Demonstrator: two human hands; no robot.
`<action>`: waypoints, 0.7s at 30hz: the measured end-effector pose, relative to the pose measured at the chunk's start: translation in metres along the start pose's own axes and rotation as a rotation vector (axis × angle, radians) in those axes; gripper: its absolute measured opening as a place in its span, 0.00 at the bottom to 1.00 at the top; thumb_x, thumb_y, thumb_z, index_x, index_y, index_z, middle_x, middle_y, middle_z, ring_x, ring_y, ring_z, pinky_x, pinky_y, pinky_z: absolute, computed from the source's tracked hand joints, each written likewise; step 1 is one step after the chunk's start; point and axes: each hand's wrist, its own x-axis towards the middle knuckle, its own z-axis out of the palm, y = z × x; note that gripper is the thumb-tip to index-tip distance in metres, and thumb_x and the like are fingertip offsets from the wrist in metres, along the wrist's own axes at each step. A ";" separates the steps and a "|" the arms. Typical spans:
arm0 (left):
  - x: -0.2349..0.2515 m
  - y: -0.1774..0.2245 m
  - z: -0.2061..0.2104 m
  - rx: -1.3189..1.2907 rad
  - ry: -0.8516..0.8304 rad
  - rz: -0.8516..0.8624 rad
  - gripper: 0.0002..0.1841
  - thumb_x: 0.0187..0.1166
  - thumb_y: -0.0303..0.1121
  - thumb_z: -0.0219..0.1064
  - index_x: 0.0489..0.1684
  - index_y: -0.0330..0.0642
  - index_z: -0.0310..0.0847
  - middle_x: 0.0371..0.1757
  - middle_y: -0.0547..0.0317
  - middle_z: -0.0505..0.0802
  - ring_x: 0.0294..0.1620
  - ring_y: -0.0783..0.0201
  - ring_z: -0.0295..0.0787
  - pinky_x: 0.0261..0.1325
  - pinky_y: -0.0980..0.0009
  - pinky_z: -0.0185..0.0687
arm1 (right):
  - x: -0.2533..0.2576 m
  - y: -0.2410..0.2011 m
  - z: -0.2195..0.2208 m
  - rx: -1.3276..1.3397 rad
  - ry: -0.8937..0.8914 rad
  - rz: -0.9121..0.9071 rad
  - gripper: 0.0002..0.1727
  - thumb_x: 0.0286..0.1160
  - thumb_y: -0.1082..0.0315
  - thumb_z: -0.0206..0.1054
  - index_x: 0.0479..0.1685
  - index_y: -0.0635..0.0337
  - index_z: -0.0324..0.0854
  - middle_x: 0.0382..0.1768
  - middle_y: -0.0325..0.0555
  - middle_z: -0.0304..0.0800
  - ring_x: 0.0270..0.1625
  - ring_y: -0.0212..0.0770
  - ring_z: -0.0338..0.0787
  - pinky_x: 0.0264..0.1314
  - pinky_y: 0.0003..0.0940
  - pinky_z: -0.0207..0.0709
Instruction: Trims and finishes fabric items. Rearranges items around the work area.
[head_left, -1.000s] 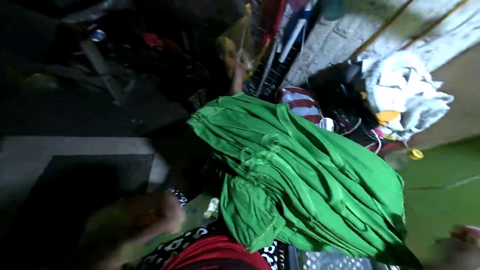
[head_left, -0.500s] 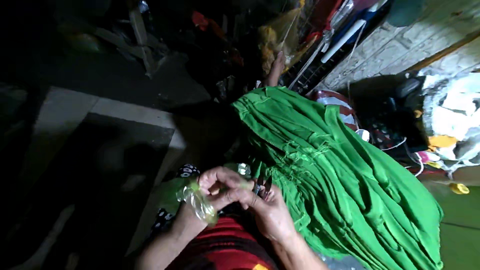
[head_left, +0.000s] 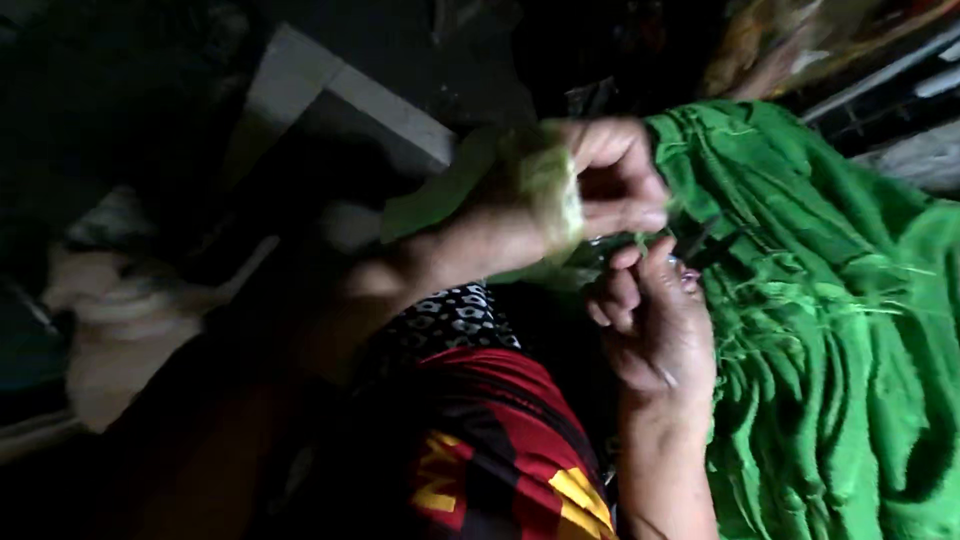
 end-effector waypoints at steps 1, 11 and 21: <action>0.007 0.003 -0.005 0.018 0.024 0.044 0.04 0.72 0.25 0.75 0.34 0.36 0.85 0.33 0.69 0.91 0.36 0.86 0.85 0.43 0.87 0.81 | 0.001 0.001 -0.002 -0.006 0.000 -0.014 0.16 0.88 0.55 0.61 0.36 0.50 0.89 0.13 0.24 0.76 0.14 0.19 0.71 0.19 0.14 0.68; 0.009 -0.004 -0.024 0.042 0.081 -0.064 0.05 0.71 0.25 0.74 0.35 0.43 0.83 0.28 0.77 0.89 0.28 0.85 0.84 0.34 0.87 0.81 | 0.000 0.030 -0.008 -0.572 0.286 -0.293 0.04 0.82 0.71 0.64 0.47 0.53 0.83 0.29 0.23 0.82 0.25 0.16 0.77 0.27 0.12 0.73; -0.021 -0.002 -0.017 -0.236 -0.280 -0.040 0.07 0.76 0.40 0.74 0.39 0.50 0.86 0.34 0.80 0.91 0.36 0.86 0.86 0.40 0.89 0.82 | 0.026 0.022 0.007 -1.022 0.423 -0.368 0.42 0.73 0.61 0.76 0.84 0.69 0.60 0.71 0.65 0.77 0.62 0.50 0.87 0.57 0.45 0.84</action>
